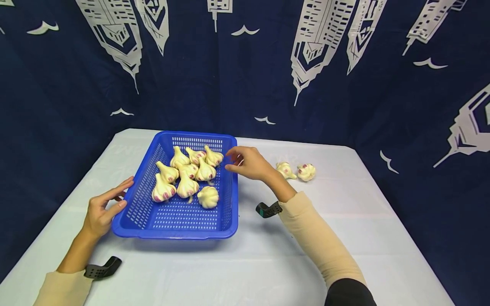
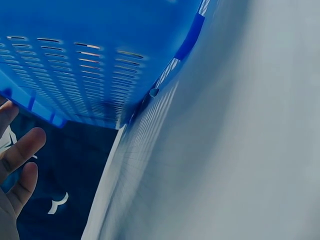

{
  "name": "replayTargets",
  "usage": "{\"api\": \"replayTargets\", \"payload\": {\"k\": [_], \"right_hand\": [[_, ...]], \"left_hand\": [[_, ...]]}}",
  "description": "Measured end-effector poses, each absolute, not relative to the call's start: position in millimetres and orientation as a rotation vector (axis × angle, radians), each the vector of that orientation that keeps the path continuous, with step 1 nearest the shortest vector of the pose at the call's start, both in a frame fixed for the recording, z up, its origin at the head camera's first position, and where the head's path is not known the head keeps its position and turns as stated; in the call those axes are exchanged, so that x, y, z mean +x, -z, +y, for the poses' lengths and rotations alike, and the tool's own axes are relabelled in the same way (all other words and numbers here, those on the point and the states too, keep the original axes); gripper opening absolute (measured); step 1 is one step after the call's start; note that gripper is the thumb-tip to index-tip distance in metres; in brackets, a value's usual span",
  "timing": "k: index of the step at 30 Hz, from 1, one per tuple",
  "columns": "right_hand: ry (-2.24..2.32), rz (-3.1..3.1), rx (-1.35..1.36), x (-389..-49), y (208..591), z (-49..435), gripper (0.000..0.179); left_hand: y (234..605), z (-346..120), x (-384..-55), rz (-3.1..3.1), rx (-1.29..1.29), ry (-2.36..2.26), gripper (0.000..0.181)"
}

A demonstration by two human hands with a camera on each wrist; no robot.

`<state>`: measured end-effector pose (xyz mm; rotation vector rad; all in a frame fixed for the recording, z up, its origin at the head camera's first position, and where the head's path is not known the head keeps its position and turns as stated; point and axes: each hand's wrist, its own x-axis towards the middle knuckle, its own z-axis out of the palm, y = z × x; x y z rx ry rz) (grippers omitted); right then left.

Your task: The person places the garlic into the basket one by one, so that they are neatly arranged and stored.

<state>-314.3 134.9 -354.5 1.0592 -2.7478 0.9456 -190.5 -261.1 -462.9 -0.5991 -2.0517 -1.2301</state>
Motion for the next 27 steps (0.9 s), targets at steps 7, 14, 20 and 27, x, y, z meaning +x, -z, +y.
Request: {"api": "replayTargets", "payload": {"k": [7, 14, 20, 27], "right_hand": [[-0.944, -2.669, 0.949, -316.4, 358.7, 148.2, 0.031], [-0.949, -2.617, 0.894, -322.3, 368.8, 164.4, 0.026], [-0.982, -2.638, 0.790, -330.2, 376.7, 180.8, 0.025], [-0.963, -2.636, 0.727, -337.4, 384.5, 199.2, 0.027]], "left_hand": [[463.5, -262.6, -190.0, -2.061, -0.582, 1.227, 0.041], [462.7, -261.6, -189.5, -2.054, -0.598, 1.235, 0.041], [463.6, -260.6, -189.6, -2.045, -0.610, 1.240, 0.041], [463.0, -260.4, -189.5, -2.045, -0.609, 1.236, 0.044]]}}
